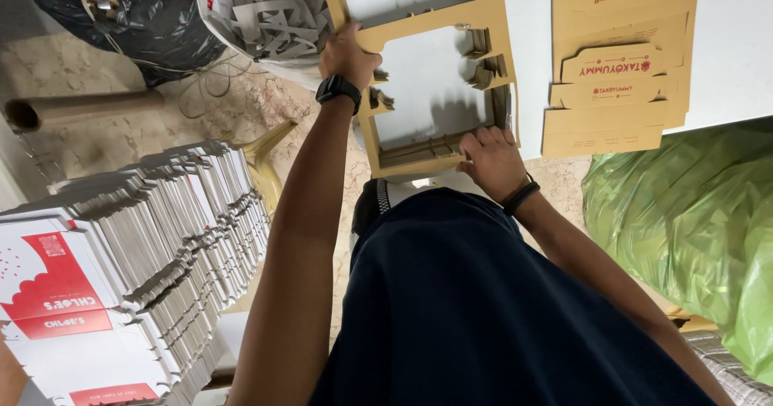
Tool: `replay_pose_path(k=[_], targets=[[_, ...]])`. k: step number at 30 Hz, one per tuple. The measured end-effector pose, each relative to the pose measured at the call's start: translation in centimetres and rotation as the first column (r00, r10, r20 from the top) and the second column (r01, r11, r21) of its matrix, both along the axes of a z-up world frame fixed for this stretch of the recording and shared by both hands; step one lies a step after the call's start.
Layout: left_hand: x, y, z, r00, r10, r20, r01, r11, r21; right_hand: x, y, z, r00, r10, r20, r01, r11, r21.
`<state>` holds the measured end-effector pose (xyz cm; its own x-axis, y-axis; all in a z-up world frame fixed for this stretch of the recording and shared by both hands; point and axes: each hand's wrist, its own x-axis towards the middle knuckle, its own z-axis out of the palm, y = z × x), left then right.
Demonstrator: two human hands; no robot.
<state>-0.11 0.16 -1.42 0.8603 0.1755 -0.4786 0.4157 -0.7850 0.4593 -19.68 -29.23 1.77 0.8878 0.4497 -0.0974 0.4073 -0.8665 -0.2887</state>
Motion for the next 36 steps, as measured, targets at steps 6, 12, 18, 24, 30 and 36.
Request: replay_pose_path(k=[6,12,18,24,30,36], targets=[[0.1,0.0,0.3,1.000,0.008,0.000,-0.008,1.000,-0.011,1.5,0.7,2.6,0.997,0.019,-0.069,-0.031,0.982,-0.186],[0.0,0.1,0.3,1.000,0.013,0.009,-0.013,1.000,-0.020,3.6,1.6,6.1,0.903,0.006,-0.430,-0.019,0.999,-0.027],[0.1,0.0,-0.2,1.000,0.015,0.005,-0.015,1.000,-0.006,3.5,0.9,4.9,0.949,0.093,-0.300,-0.057,0.990,0.126],[0.0,0.0,0.5,1.000,0.022,0.009,-0.021,0.999,-0.024,3.6,1.1,4.6,0.981,0.032,-0.189,-0.010,0.993,0.116],[0.1,0.0,0.3,1.000,0.007,-0.014,-0.007,1.000,-0.004,3.6,1.2,4.4,0.999,-0.040,-0.022,0.041,0.998,0.039],[0.1,-0.1,0.6,1.000,0.012,-0.006,-0.012,1.000,-0.009,4.0,1.5,4.7,0.987,0.000,-0.158,0.020,0.992,0.121]])
